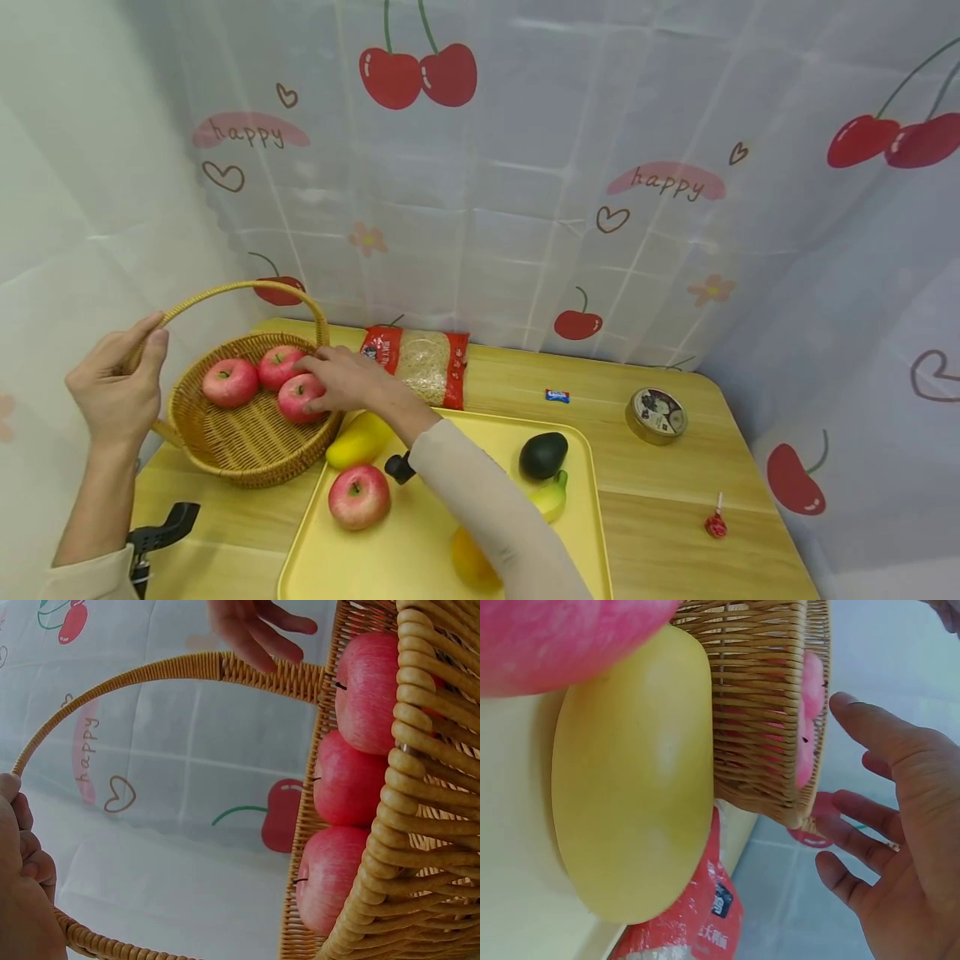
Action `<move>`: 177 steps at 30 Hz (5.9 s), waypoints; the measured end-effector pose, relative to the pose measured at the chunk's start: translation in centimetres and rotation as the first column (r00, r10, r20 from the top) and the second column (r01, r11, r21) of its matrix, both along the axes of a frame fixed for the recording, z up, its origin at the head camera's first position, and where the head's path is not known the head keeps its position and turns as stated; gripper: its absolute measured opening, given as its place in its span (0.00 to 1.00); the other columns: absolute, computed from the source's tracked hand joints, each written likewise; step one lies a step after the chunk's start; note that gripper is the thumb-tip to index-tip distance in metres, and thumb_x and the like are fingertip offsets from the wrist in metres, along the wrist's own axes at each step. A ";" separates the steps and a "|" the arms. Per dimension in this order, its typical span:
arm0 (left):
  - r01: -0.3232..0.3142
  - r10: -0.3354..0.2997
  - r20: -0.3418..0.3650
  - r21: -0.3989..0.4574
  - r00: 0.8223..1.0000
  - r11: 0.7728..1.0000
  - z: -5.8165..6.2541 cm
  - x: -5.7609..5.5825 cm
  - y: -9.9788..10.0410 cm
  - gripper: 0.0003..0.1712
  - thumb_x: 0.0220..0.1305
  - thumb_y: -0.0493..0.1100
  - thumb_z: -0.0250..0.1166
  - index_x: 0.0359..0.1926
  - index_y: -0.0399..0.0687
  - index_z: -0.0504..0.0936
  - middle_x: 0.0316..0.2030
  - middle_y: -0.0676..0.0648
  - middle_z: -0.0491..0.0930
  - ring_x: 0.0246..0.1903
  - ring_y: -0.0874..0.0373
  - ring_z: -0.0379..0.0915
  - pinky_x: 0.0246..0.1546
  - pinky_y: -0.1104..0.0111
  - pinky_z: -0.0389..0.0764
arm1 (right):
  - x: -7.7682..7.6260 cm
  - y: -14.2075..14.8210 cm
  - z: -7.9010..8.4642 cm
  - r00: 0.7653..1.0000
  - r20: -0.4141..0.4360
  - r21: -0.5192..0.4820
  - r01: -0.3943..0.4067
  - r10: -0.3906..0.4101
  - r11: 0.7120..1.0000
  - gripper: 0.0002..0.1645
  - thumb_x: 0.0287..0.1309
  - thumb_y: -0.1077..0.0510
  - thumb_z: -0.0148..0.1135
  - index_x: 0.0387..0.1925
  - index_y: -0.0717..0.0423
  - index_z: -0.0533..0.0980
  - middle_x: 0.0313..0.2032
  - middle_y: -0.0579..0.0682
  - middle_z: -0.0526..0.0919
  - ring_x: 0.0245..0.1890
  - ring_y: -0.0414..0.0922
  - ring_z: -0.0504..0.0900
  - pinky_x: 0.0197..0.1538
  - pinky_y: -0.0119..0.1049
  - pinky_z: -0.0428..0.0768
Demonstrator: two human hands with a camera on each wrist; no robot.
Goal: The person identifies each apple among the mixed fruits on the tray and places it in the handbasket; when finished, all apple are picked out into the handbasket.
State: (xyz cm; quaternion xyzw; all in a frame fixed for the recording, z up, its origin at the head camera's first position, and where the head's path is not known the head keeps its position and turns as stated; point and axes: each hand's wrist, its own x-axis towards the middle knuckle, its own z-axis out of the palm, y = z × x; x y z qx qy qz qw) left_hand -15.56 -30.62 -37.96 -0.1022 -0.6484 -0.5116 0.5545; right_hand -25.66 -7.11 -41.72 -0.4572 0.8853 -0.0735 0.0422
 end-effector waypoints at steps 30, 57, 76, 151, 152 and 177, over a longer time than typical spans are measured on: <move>-0.024 0.024 0.005 0.006 1.000 1.000 0.1 -0.2 0.1 0.08 0.58 0.25 0.68 0.39 0.25 0.87 0.29 0.57 0.85 0.23 0.69 0.65 0.28 0.82 0.63 | 5.2 8.0 2.5 0.984 -0.003 -0.040 -0.180 0.180 0.983 0.36 0.64 0.32 0.60 0.70 0.35 0.68 0.60 0.43 0.74 0.56 0.39 0.75 0.56 0.34 0.78; -0.029 0.029 -0.006 -0.003 1.000 1.000 0.1 -0.1 0.2 0.08 0.58 0.24 0.68 0.39 0.25 0.87 0.28 0.56 0.84 0.24 0.69 0.68 0.29 0.82 0.65 | 6.7 11.6 0.4 0.972 0.084 0.034 -0.224 0.221 0.974 0.35 0.63 0.35 0.64 0.68 0.40 0.71 0.57 0.44 0.76 0.49 0.38 0.76 0.55 0.31 0.76; -0.030 0.030 0.008 0.004 1.000 1.000 -0.1 0.0 0.1 0.08 0.58 0.25 0.68 0.40 0.25 0.87 0.29 0.57 0.85 0.24 0.69 0.67 0.28 0.81 0.63 | 7.3 11.0 -1.6 0.938 0.243 0.086 -0.275 0.247 0.958 0.38 0.60 0.41 0.70 0.71 0.35 0.68 0.56 0.42 0.74 0.47 0.33 0.72 0.54 0.26 0.73; -0.036 0.037 0.027 -0.022 0.999 0.999 0.0 0.1 0.0 0.08 0.59 0.25 0.67 0.41 0.26 0.87 0.29 0.58 0.84 0.24 0.69 0.66 0.28 0.82 0.64 | 8.3 7.9 -1.6 0.938 0.228 0.268 -0.320 0.262 0.909 0.43 0.49 0.38 0.76 0.67 0.33 0.68 0.49 0.41 0.74 0.38 0.34 0.73 0.46 0.28 0.73; -0.036 0.036 0.028 -0.022 0.999 0.999 0.0 0.1 0.0 0.08 0.59 0.25 0.67 0.41 0.26 0.87 0.29 0.58 0.84 0.25 0.69 0.67 0.28 0.82 0.64 | 8.3 7.9 -1.6 0.937 0.230 0.267 -0.320 0.262 0.909 0.43 0.49 0.38 0.76 0.67 0.33 0.68 0.49 0.41 0.74 0.38 0.34 0.73 0.46 0.28 0.73; -0.042 0.043 0.025 -0.020 0.999 0.999 0.0 0.1 0.1 0.08 0.59 0.25 0.68 0.40 0.26 0.87 0.29 0.58 0.84 0.24 0.69 0.67 0.28 0.82 0.64 | 8.5 8.1 -1.3 0.945 0.170 0.235 -0.314 0.279 0.920 0.42 0.48 0.34 0.73 0.66 0.28 0.68 0.45 0.38 0.72 0.31 0.34 0.72 0.36 0.27 0.71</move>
